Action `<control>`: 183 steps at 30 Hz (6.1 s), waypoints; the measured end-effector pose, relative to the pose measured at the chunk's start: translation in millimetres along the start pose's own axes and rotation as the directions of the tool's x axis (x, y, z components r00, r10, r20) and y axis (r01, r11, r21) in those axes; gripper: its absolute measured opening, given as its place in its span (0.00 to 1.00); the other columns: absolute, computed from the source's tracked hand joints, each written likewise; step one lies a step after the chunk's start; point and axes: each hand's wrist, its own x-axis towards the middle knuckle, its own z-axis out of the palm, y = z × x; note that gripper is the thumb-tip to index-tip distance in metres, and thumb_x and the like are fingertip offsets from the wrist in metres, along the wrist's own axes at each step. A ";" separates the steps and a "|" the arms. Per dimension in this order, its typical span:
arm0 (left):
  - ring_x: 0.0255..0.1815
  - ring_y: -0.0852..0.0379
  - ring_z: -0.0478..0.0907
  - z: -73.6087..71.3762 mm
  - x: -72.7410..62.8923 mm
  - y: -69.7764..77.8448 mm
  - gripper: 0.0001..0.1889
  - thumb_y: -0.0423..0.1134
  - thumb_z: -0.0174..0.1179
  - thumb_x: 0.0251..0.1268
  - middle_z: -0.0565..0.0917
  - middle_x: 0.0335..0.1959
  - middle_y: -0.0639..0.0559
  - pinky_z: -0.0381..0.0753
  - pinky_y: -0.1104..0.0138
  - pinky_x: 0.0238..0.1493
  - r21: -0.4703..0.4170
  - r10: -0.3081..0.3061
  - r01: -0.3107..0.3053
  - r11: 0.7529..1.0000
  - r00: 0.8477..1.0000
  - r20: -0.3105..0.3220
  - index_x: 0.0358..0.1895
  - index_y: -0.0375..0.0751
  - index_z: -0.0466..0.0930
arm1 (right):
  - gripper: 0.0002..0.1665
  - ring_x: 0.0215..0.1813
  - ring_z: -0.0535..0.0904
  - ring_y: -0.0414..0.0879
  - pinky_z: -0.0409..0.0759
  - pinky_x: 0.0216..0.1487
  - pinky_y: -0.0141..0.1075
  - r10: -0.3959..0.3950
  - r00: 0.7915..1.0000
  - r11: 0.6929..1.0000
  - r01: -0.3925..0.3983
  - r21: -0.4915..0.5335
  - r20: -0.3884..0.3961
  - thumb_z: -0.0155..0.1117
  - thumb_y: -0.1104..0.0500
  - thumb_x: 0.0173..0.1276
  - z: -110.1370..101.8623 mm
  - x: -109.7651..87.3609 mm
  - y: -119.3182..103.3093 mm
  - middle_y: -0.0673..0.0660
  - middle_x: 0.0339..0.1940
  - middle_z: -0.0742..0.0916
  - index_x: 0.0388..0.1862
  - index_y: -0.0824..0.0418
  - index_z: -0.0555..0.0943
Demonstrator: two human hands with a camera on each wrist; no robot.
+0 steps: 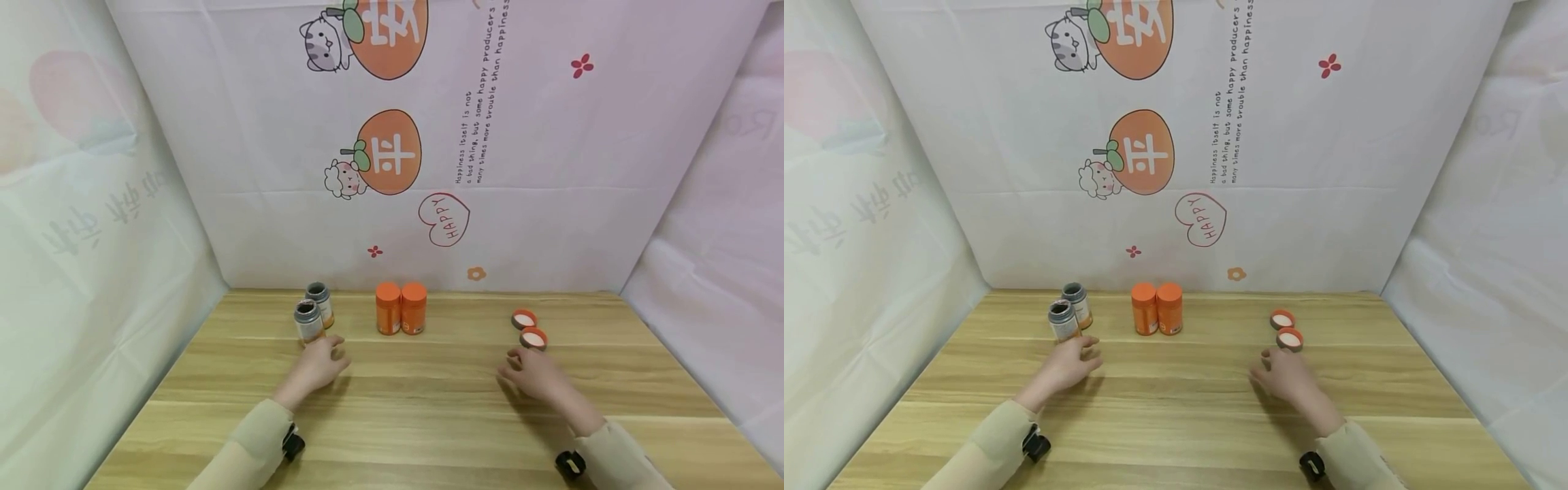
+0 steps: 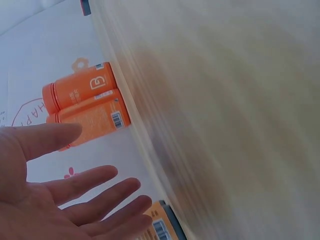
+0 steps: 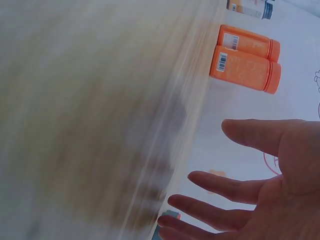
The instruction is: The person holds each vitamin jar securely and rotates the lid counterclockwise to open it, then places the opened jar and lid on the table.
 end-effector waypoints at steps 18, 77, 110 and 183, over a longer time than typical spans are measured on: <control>0.61 0.41 0.73 15.5 26.1 18.7 0.24 0.41 0.61 0.62 0.78 0.58 0.38 0.70 0.51 0.60 -0.144 -0.051 0.049 0.988 0.999 -0.012 0.58 0.31 0.73 | 0.28 0.51 0.79 0.64 0.76 0.49 0.54 0.043 0.999 0.992 -0.044 0.119 0.009 0.58 0.49 0.68 7.1 18.2 -15.2 0.72 0.50 0.82 0.56 0.70 0.75; 0.52 0.45 0.77 58.0 105.1 36.3 0.27 0.41 0.71 0.50 0.81 0.51 0.41 0.75 0.53 0.56 -0.367 -0.153 0.142 0.920 0.988 -0.002 0.54 0.35 0.75 | 0.25 0.51 0.79 0.62 0.77 0.49 0.52 0.086 0.996 0.978 -0.080 0.191 -0.024 0.58 0.51 0.67 23.0 42.6 -30.6 0.68 0.50 0.83 0.55 0.67 0.76; 0.50 0.48 0.78 58.8 97.1 32.1 0.33 0.43 0.74 0.45 0.81 0.51 0.44 0.77 0.55 0.52 -0.425 -0.177 0.159 0.891 0.984 -0.001 0.58 0.39 0.74 | 0.25 0.50 0.80 0.60 0.79 0.47 0.50 0.090 0.996 0.976 -0.083 0.199 -0.027 0.59 0.50 0.67 21.9 40.0 -35.5 0.67 0.48 0.84 0.54 0.67 0.77; 0.28 0.57 0.73 58.4 15.3 85.9 0.22 0.39 0.76 0.31 0.80 0.29 0.54 0.72 0.65 0.30 -0.246 0.047 -0.031 0.969 0.997 0.060 0.36 0.45 0.77 | 0.17 0.44 0.82 0.51 0.80 0.46 0.44 0.022 0.977 0.921 0.063 0.384 -0.212 0.54 0.49 0.71 27.6 30.9 -85.7 0.57 0.43 0.86 0.50 0.58 0.80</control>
